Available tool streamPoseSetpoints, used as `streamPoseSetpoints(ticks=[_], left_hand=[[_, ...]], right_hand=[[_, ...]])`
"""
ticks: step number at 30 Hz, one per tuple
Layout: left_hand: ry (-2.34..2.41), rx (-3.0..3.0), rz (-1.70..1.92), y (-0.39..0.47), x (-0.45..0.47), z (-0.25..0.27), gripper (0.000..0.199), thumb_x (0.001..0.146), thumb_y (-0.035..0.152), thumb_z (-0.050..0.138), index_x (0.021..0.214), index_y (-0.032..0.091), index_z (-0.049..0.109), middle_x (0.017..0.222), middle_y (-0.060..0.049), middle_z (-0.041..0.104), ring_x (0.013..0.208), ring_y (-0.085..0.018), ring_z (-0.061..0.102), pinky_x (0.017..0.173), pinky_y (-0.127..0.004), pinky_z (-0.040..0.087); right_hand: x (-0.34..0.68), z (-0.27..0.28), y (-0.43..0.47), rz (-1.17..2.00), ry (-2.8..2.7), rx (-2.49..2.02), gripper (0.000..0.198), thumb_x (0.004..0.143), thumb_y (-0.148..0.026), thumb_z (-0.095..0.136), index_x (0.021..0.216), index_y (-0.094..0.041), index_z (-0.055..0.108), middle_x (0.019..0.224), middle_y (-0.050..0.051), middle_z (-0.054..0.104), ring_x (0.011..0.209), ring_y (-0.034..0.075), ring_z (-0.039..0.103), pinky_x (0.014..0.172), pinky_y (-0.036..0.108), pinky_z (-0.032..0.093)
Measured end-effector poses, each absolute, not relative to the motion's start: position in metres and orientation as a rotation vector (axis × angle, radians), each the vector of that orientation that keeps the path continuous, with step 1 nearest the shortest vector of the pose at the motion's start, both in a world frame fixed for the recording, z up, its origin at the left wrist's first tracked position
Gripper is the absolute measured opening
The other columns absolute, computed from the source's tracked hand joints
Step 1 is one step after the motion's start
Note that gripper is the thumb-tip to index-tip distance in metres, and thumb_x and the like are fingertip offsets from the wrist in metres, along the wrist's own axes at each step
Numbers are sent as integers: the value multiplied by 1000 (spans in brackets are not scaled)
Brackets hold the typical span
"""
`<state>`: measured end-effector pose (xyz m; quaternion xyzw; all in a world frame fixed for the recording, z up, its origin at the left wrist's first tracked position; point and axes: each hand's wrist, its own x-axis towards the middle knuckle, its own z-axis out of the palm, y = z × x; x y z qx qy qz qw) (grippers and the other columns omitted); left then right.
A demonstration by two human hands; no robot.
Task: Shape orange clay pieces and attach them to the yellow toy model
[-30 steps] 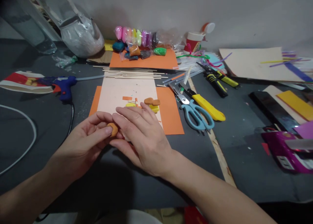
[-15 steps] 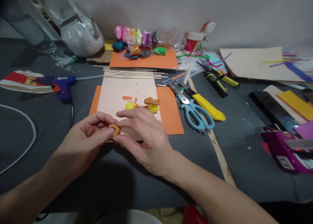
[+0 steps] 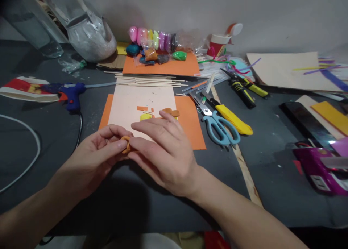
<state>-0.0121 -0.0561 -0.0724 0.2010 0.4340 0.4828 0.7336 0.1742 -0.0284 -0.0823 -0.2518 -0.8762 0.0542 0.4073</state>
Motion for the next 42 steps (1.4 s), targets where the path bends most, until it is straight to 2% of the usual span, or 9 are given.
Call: streamPoseSetpoints(ticks=[4, 7, 11, 20, 30, 35, 39, 42], left_hand=[[1058, 548, 1083, -57, -13, -73, 24, 67, 18, 91, 78, 14, 70, 65, 4, 68, 57, -6, 61, 56, -13, 52], [1021, 567, 1046, -57, -15, -72, 20, 72, 21, 88, 79, 15, 70, 64, 4, 65, 54, -8, 59, 51, -17, 52], [949, 503, 989, -57, -17, -72, 12, 80, 20, 82, 84, 14, 71, 66, 3, 67, 57, -9, 62, 53, -18, 55], [897, 479, 987, -56, -16, -74, 11, 82, 17, 81, 84, 13, 71, 67, 2, 69, 58, -9, 66, 57, -18, 59], [868, 459, 1003, -56, -16, -73, 9, 83, 13, 79, 84, 12, 71, 71, 0, 73, 58, -9, 69, 59, -18, 61], [872, 485, 1001, -56, -15, -72, 6, 85, 12, 76, 86, 11, 70, 72, 0, 73, 59, -9, 69, 60, -18, 61], [889, 497, 1000, -58, -15, -70, 4, 87, 12, 74, 88, 11, 70, 71, -1, 73, 61, -9, 69, 61, -18, 61], [884, 492, 1007, -59, -15, -70, 5, 87, 13, 74, 87, 12, 68, 70, -1, 73, 61, -10, 69, 62, -19, 61]], right_hand=[[175, -83, -28, 61, -2222, -608, 19, 90, -17, 77, 107, -13, 70, 115, 18, 79, 110, 25, 73, 109, 55, 52], [177, -84, -26, 36, -2246, -602, 19, 90, -16, 76, 109, -14, 71, 117, 18, 79, 112, 26, 72, 109, 57, 52], [180, -82, -25, -51, -2285, -589, 22, 89, -14, 77, 110, -18, 72, 118, 14, 79, 114, 25, 73, 110, 56, 54], [182, -79, -26, -123, -2300, -584, 8, 92, -15, 73, 99, -19, 73, 118, 10, 80, 116, 22, 73, 114, 50, 53], [181, -77, -27, -160, -2329, -551, 10, 96, -15, 68, 103, -20, 72, 120, 8, 79, 118, 23, 71, 112, 50, 55], [181, -78, -24, -161, -2335, -491, 9, 97, -14, 66, 101, -18, 73, 119, 9, 79, 118, 23, 70, 112, 48, 57], [182, -79, -22, -96, -2336, -465, 19, 95, -14, 66, 113, -14, 72, 122, 14, 78, 123, 27, 68, 114, 49, 55], [182, -79, -22, -3, -2296, -501, 23, 96, -16, 65, 119, -14, 70, 125, 17, 76, 124, 28, 67, 108, 51, 57]])
